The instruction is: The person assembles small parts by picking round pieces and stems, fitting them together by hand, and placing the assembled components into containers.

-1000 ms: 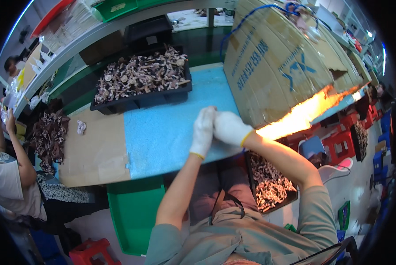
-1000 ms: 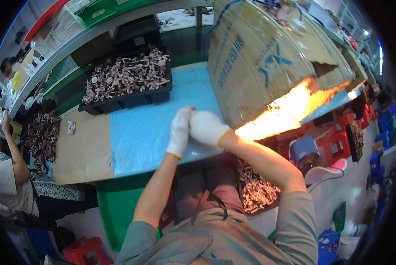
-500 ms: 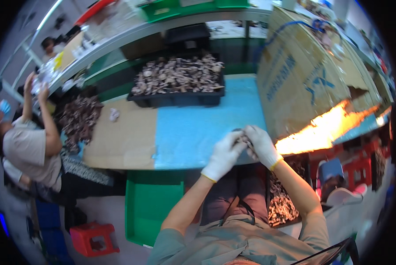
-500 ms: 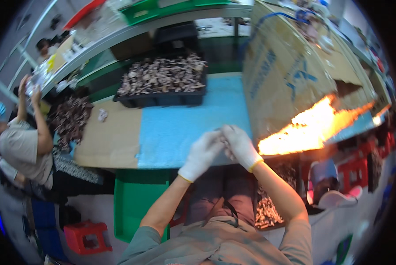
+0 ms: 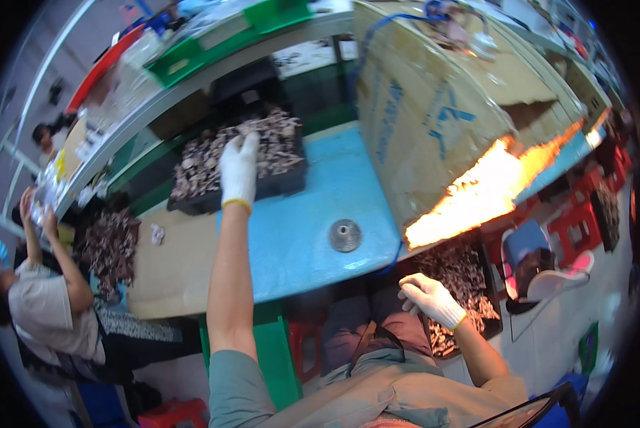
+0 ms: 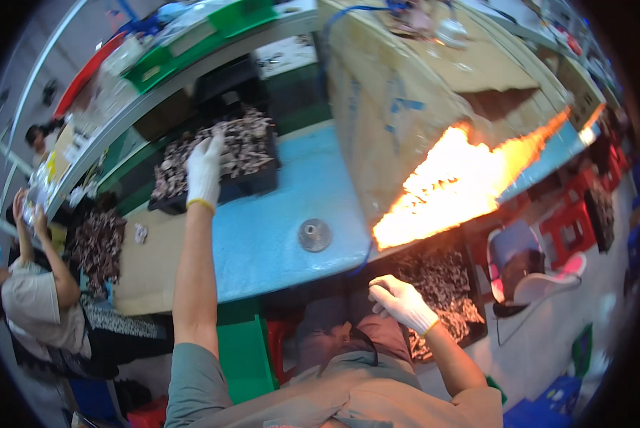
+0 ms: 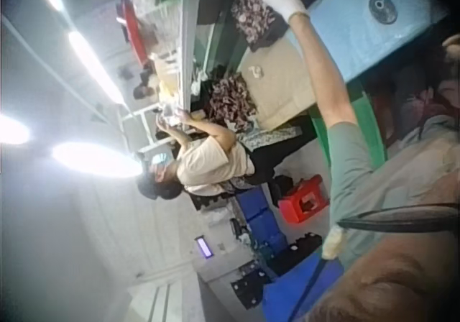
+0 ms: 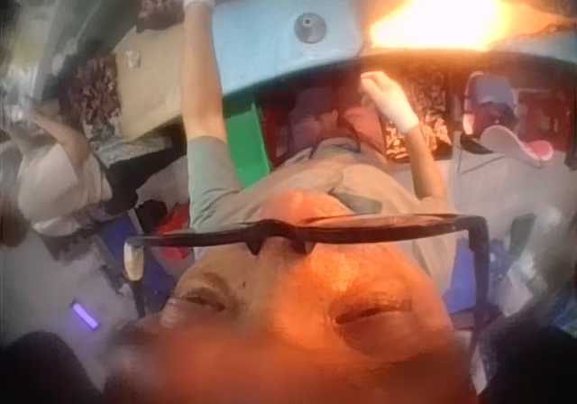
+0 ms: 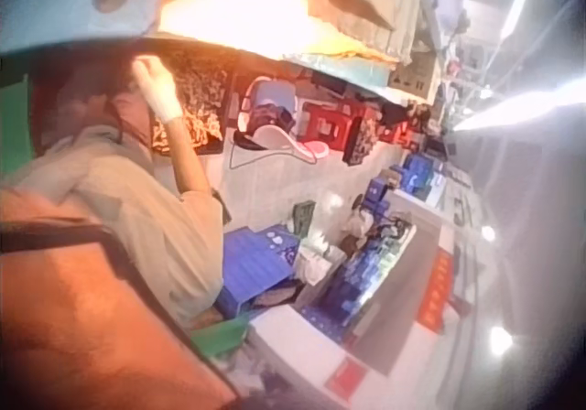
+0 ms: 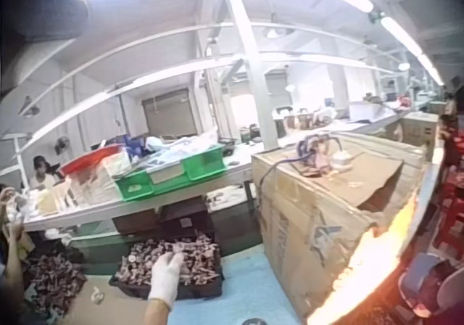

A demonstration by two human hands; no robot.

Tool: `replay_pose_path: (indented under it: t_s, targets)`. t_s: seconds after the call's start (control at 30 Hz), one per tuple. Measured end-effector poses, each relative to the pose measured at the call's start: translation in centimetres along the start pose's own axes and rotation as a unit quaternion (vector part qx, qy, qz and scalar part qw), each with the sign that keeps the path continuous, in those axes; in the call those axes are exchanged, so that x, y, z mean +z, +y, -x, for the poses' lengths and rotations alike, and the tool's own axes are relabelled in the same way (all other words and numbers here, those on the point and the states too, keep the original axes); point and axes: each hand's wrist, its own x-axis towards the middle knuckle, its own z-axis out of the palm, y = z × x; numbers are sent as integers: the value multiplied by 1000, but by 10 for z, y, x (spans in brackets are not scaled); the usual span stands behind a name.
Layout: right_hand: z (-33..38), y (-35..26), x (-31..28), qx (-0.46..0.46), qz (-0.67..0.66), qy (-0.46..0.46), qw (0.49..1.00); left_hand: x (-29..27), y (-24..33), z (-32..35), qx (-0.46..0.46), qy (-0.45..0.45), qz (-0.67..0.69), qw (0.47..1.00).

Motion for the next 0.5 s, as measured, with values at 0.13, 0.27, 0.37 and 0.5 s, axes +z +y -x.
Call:
replay_pose_path:
  t_s: [0.13,0.27,0.37,0.5]
  targets:
    - [21,46,-36,44,-21,90,995,21,-33,62,7,-166,-16,986]
    - [35,78,-71,118,46,114,985,22,-133,133,226,-68,-310,921]
    - [28,90,-107,60,59,164,983,40,-155,151,281,-77,-411,864]
    - [-5,9,-148,-167,116,288,936,52,-154,158,296,-79,-462,832]
